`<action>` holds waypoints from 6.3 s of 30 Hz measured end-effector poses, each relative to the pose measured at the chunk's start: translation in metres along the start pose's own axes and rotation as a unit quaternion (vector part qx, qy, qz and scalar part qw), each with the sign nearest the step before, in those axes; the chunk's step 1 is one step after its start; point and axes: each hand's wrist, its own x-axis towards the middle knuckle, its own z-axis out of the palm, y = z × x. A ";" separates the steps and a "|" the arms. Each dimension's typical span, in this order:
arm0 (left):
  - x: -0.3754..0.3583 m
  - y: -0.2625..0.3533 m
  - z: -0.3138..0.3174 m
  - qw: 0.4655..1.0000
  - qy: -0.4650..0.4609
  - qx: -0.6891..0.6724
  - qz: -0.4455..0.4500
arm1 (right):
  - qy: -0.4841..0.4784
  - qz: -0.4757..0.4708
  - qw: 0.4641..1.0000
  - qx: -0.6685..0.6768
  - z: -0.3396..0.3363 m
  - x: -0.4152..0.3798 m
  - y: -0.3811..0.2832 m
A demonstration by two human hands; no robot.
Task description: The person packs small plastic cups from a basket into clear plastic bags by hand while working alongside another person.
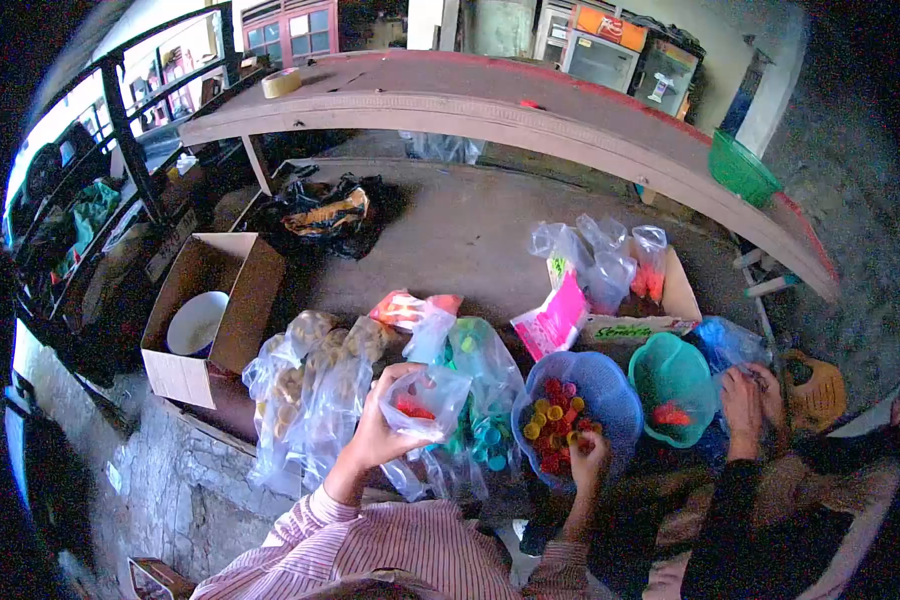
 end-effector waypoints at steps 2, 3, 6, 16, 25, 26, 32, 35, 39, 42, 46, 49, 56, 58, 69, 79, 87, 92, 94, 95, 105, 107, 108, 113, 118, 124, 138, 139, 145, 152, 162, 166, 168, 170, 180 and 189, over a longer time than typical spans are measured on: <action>-0.005 0.001 0.002 1.000 -0.009 0.006 -0.017 | -0.003 -0.016 0.975 0.220 -0.017 -0.004 -0.083; -0.006 0.002 0.002 1.000 -0.013 0.005 -0.018 | -0.012 -0.043 0.951 0.306 -0.026 -0.008 -0.126; -0.009 0.005 0.006 0.999 -0.017 -0.025 -0.011 | -0.024 -0.127 0.889 0.440 -0.040 -0.022 -0.212; -0.013 0.008 0.011 0.999 -0.033 -0.011 -0.009 | -0.099 -0.399 0.894 0.178 -0.033 -0.033 -0.294; -0.012 0.007 0.016 0.999 -0.032 -0.022 0.000 | -0.121 -0.407 0.893 0.150 -0.031 -0.031 -0.290; -0.012 0.007 0.017 0.999 -0.034 -0.024 -0.001 | -0.122 -0.404 0.890 0.173 -0.030 -0.030 -0.288; -0.006 0.006 0.018 0.999 -0.028 -0.024 0.017 | -0.037 -0.348 0.902 0.253 -0.028 -0.022 -0.271; -0.009 0.002 0.017 0.999 -0.029 -0.037 0.008 | 0.054 -0.086 0.934 0.343 -0.021 -0.023 -0.230; -0.009 0.000 0.014 0.999 -0.020 -0.027 -0.034 | 0.062 -0.071 0.995 -0.030 -0.002 -0.009 -0.093; -0.010 -0.007 0.013 0.998 -0.015 -0.030 -0.050 | 0.040 -0.118 0.971 -0.202 0.008 -0.024 -0.007; -0.006 -0.008 0.013 0.999 -0.015 -0.015 -0.038 | -0.062 0.060 0.961 -0.264 0.010 -0.025 0.003; -0.005 -0.009 0.012 0.998 -0.020 -0.031 -0.046 | -0.078 0.076 0.943 -0.314 0.023 -0.019 0.021; -0.002 -0.014 0.011 0.996 -0.029 -0.046 -0.069 | -0.076 0.148 0.916 -0.365 0.018 -0.003 -0.003; -0.001 -0.019 0.012 0.997 -0.030 -0.047 -0.062 | -0.080 0.116 0.925 -0.354 0.020 -0.003 0.010; 0.006 -0.028 0.006 0.996 -0.058 -0.050 -0.044 | 0.011 0.152 0.976 -0.157 -0.010 -0.015 -0.021; 0.012 -0.033 -0.002 0.989 -0.123 -0.083 -0.030 | -0.086 -0.205 0.954 0.200 -0.027 -0.023 -0.274; 0.011 -0.028 -0.012 0.985 -0.145 -0.083 0.043 | -0.169 -0.275 0.943 -0.076 -0.003 -0.041 -0.308; 0.005 -0.030 -0.018 0.981 -0.165 -0.095 0.042 | -0.129 -0.239 0.962 0.001 -0.011 -0.049 -0.311; 0.007 -0.032 -0.019 0.980 -0.162 -0.105 0.047 | -0.029 -0.178 0.979 0.096 -0.018 -0.046 -0.294; 0.006 -0.032 -0.023 0.980 -0.167 -0.095 0.045 | -0.001 -0.077 0.992 0.102 -0.022 -0.045 -0.281; 0.011 -0.021 -0.010 0.979 -0.170 -0.110 0.022 | -0.039 0.049 0.950 -0.305 0.011 -0.038 -0.050; 0.010 -0.019 -0.002 0.978 -0.161 -0.135 0.015 | -0.093 0.102 0.933 -0.332 0.014 -0.029 -0.068; 0.009 -0.017 0.000 0.979 -0.154 -0.133 0.008 | -0.126 0.131 0.922 -0.342 0.012 -0.023 -0.082; 0.004 -0.014 0.013 0.981 -0.151 -0.119 -0.023 | -0.181 0.131 0.899 -0.376 0.027 -0.015 -0.036; 0.003 -0.013 0.026 0.980 -0.136 -0.134 -0.047 | -0.191 0.113 0.919 -0.325 0.042 -0.007 -0.010; 0.003 -0.014 0.037 0.978 -0.137 -0.150 -0.057 | -0.195 0.137 0.927 -0.289 0.040 -0.010 0.007; 0.005 -0.017 0.034 0.976 -0.148 -0.153 -0.042 | -0.095 0.050 0.943 -0.314 0.044 -0.013 0.003; 0.005 -0.019 0.034 0.973 -0.148 -0.168 -0.060 | -0.099 0.033 0.941 -0.321 0.045 -0.010 0.001; 0.002 -0.020 0.027 0.968 -0.154 -0.186 -0.073 | -0.164 0.128 0.896 -0.393 0.044 -0.007 -0.018; 0.000 -0.021 0.020 0.973 -0.147 -0.170 -0.051 | -0.041 0.026 0.927 -0.373 0.039 -0.024 0.017; -0.004 -0.028 0.010 0.969 -0.196 -0.150 -0.028 | 0.109 -0.031 0.979 -0.172 0.029 -0.023 -0.020; -0.002 -0.027 0.013 0.974 -0.159 -0.157 -0.045 | 0.122 0.100 0.971 0.178 0.002 -0.015 -0.066; -0.003 -0.028 0.013 0.974 -0.157 -0.150 -0.059 | 0.114 0.108 0.928 0.338 -0.021 -0.014 -0.130; 0.003 -0.028 0.017 0.976 -0.163 -0.143 -0.030 | 0.108 0.112 0.859 0.488 -0.041 -0.017 -0.191; 0.015 -0.022 0.024 0.978 -0.148 -0.144 -0.011 | -0.084 -0.178 0.961 0.196 -0.027 -0.045 -0.294; 0.015 -0.025 0.027 0.978 -0.161 -0.133 -0.010 | 0.072 -0.128 0.970 0.195 -0.043 -0.048 -0.296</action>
